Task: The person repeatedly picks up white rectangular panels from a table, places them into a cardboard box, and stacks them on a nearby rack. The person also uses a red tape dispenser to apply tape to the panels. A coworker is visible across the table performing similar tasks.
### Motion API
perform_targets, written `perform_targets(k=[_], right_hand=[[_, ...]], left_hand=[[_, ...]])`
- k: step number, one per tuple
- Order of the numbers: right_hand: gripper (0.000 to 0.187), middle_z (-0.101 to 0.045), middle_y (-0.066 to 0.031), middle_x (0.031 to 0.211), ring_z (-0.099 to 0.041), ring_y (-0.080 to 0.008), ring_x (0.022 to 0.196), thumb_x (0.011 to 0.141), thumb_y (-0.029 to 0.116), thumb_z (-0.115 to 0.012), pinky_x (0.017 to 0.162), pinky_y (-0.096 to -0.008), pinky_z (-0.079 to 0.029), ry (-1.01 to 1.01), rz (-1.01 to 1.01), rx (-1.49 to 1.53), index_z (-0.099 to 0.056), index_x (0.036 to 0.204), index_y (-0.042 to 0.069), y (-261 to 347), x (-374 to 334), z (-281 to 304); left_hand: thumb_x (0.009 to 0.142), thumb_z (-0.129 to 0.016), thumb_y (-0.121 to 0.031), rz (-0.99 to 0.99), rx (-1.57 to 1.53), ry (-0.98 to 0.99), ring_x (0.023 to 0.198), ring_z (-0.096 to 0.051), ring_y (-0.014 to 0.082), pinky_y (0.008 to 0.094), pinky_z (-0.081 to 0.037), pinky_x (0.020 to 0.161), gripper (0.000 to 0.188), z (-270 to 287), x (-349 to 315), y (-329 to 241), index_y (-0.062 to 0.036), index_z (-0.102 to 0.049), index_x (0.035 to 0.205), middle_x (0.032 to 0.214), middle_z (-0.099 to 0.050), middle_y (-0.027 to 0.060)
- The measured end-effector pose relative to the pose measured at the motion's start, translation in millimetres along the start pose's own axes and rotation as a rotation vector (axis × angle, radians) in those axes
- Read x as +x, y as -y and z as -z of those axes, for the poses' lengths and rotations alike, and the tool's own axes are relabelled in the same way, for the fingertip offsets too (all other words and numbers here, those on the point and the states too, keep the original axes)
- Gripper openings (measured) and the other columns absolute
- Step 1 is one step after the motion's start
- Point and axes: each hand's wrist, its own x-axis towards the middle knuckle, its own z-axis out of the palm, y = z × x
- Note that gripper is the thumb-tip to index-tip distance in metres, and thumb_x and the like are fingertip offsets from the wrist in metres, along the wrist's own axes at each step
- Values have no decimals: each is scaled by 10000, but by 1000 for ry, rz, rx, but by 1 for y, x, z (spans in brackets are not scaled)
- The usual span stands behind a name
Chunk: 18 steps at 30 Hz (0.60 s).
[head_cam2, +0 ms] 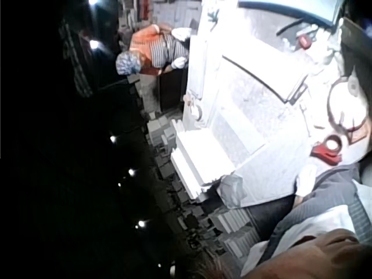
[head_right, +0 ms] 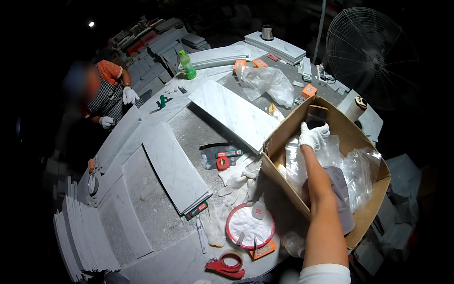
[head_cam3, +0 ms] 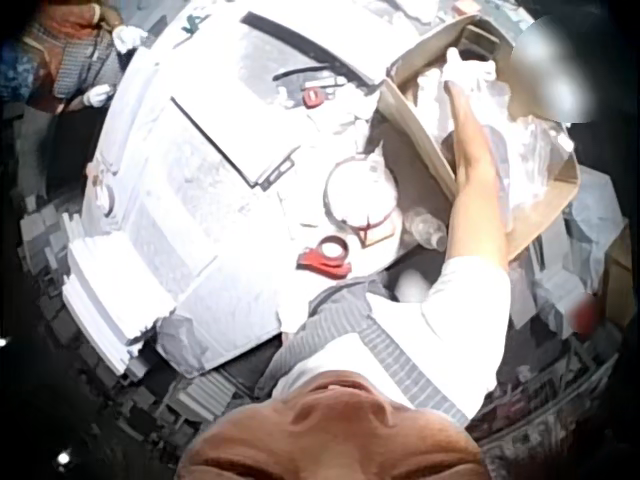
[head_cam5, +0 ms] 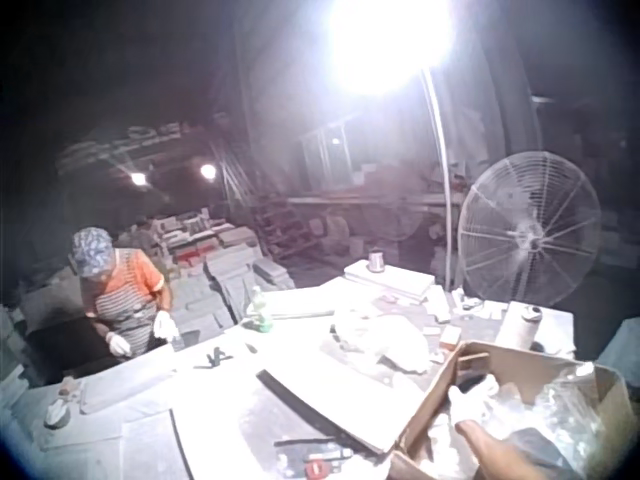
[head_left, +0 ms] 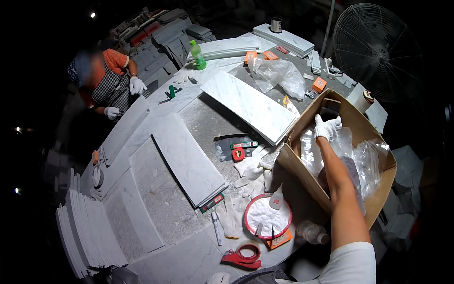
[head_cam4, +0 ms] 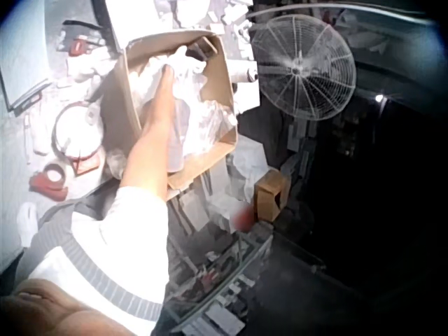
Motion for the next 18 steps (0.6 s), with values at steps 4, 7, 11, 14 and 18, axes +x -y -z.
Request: perform_targets(k=[4, 7, 11, 14, 18], right_hand=[[1003, -487, -194, 1345, -521, -352, 1219, 597, 479, -871, 983, -448, -463, 135, -18, -2, -381, 1364, 59, 2, 4, 17], [1033, -474, -221, 1375, -493, -372, 1255, 621, 530, -851, 1027, -445, -434, 254, 23, -2, -382, 1395, 33, -10, 16, 29], [1120, -397, -266, 1457, -428, -400, 1329, 634, 529, -848, 1084, -454, -387, 397, 22, -21, -304, 1461, 4, -3, 23, 75], [1083, -398, -296, 1458, -388, -396, 1372, 683, 526, -812, 1128, -428, -337, 379, -19, 163, -316, 1466, -35, -3, 53, 110], [821, -520, -225, 1352, -505, -301, 1278, 804, 442, -761, 1044, -371, -423, 461, -46, 467, -436, 1395, -25, 6, 133, 162]], left_hand=[[892, -602, -92, -35, 2, -9, 912, -638, 317, 393, -499, 835, 150, 3, 16, -6, -3, -680, 985, 958, -680, 157], [894, -601, -78, -59, -10, -39, 918, -635, 315, 391, -497, 842, 149, 14, 24, -14, 3, -678, 993, 962, -678, 159], [897, -601, -61, -91, -14, -176, 927, -632, 313, 388, -495, 851, 148, 55, 26, -45, 10, -675, 1003, 967, -675, 163], [899, -600, -47, -143, -6, -341, 933, -630, 311, 385, -494, 858, 147, 114, 20, -87, 16, -672, 1011, 971, -673, 165], [891, -603, -22, -370, 143, -427, 947, -631, 303, 381, -494, 872, 159, 205, -7, -156, 18, -673, 1028, 991, -675, 160]])
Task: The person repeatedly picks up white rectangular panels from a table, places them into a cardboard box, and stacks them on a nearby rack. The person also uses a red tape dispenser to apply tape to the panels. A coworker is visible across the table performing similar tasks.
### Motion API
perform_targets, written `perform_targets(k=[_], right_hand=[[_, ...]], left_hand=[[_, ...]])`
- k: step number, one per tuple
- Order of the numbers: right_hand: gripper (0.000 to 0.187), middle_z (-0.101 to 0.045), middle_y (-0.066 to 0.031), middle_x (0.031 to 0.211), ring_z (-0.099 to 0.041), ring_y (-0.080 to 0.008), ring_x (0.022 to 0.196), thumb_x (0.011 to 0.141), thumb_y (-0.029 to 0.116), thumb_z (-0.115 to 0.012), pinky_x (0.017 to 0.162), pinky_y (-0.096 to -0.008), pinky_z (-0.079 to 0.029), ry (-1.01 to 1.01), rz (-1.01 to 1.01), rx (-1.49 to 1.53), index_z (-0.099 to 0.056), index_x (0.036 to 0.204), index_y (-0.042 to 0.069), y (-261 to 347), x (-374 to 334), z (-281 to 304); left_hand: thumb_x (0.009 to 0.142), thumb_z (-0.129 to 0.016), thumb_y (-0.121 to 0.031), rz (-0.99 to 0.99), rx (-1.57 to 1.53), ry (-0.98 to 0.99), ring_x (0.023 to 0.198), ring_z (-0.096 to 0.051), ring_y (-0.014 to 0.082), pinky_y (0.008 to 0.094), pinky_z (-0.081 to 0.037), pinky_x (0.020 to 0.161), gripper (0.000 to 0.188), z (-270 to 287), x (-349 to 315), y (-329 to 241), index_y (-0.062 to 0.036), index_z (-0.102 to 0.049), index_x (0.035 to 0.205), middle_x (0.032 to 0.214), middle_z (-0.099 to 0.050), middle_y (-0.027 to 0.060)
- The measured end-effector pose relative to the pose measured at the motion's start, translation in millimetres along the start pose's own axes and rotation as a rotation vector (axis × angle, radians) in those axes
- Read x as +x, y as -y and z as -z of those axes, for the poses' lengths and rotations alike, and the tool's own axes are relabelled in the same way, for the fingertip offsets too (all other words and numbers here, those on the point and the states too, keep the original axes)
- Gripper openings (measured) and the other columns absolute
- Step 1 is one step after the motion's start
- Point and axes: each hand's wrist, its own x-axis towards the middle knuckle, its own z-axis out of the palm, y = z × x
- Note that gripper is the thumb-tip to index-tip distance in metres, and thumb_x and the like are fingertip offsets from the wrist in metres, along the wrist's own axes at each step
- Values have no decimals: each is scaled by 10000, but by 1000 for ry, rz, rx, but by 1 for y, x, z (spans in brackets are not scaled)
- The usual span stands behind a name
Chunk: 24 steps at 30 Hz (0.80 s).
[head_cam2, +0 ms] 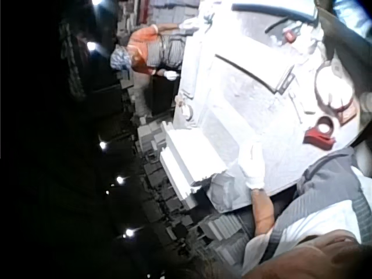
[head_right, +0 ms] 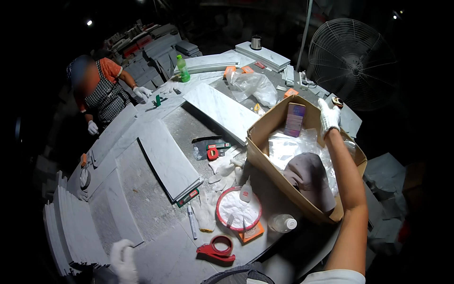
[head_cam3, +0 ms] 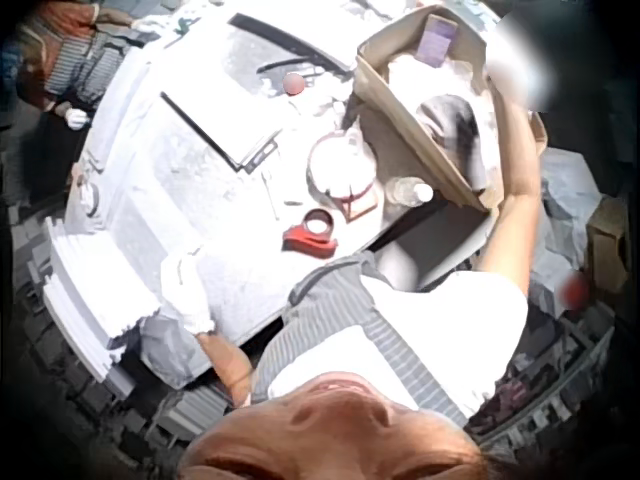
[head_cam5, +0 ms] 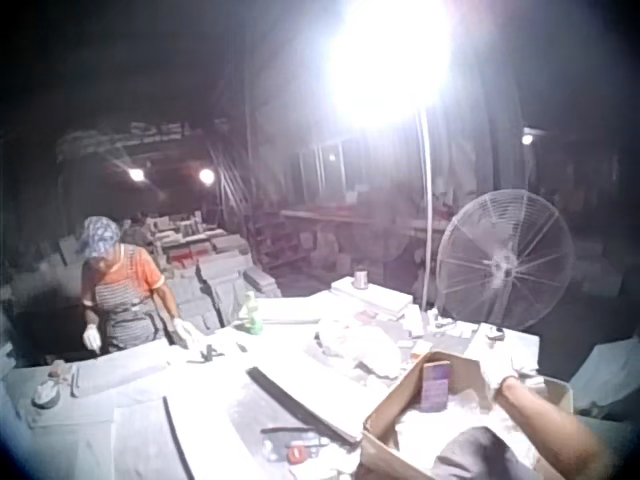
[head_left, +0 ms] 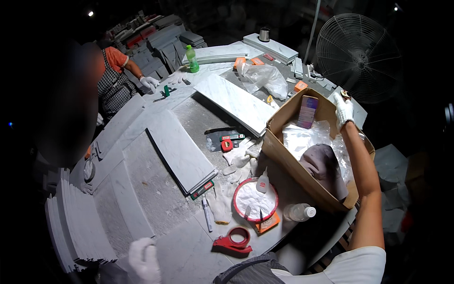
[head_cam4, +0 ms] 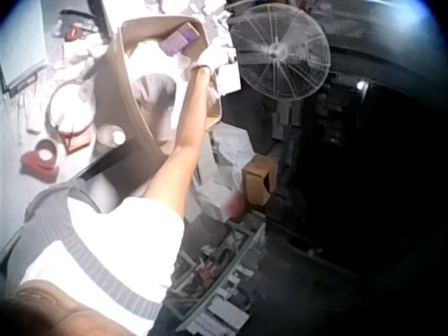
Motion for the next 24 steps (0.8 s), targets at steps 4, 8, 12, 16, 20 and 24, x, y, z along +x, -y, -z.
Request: perform_targets(k=[4, 8, 12, 16, 20, 24], right_hand=[[449, -600, -102, 1082, -595, -170, 1033, 920, 319, -681, 868, -297, -514, 235, 121, 617, -538, 1240, 37, 116, -99, 50], [424, -646, -111, 1119, -659, -214, 988, 933, 242, -656, 906, -328, -517, 790, 331, 720, -541, 1263, 2, 164, -257, 100], [418, -645, -85, 1121, -610, -152, 1070, 967, 238, -620, 922, -315, -495, 1774, 174, 207, -529, 1320, 35, 125, -382, 109], [461, -603, -106, 1246, -571, -178, 1152, 996, 301, -567, 992, -323, -452, 1949, 228, -31, -500, 1350, 14, 37, -452, 84], [491, -585, -100, 1256, -541, -185, 1174, 1013, 372, -511, 1024, -310, -411, 1953, 61, -17, -502, 1342, 8, 0, -492, 72], [484, -590, -102, 1240, -535, -181, 1176, 1013, 372, -513, 1027, -308, -407, 1959, 58, -27, -506, 1335, 11, -20, -508, 65]], left_hand=[[835, -677, -40, -372, 369, 311, 978, -643, 339, 407, -499, 902, 265, 104, 28, -86, -4, -685, 1097, 1054, -689, 162], [825, -711, -203, -526, 826, 585, 920, -632, 335, 418, -506, 808, 384, 145, 13, -160, -29, -658, 1163, 1030, -676, 133], [831, -683, -285, -425, 946, 787, 907, -602, 325, 399, -489, 760, 450, 166, -1, -180, -37, -622, 1202, 1029, -649, 119], [828, -684, -284, -441, 915, 847, 906, -605, 323, 399, -489, 766, 443, 167, -3, -180, -41, -626, 1194, 1026, -650, 119], [824, -686, -283, -419, 879, 851, 904, -607, 320, 399, -489, 772, 436, 163, -7, -174, -45, -630, 1185, 1023, -652, 118], [821, -688, -281, -412, 859, 864, 903, -610, 317, 399, -489, 777, 428, 154, -8, -172, -49, -634, 1177, 1020, -654, 117]])
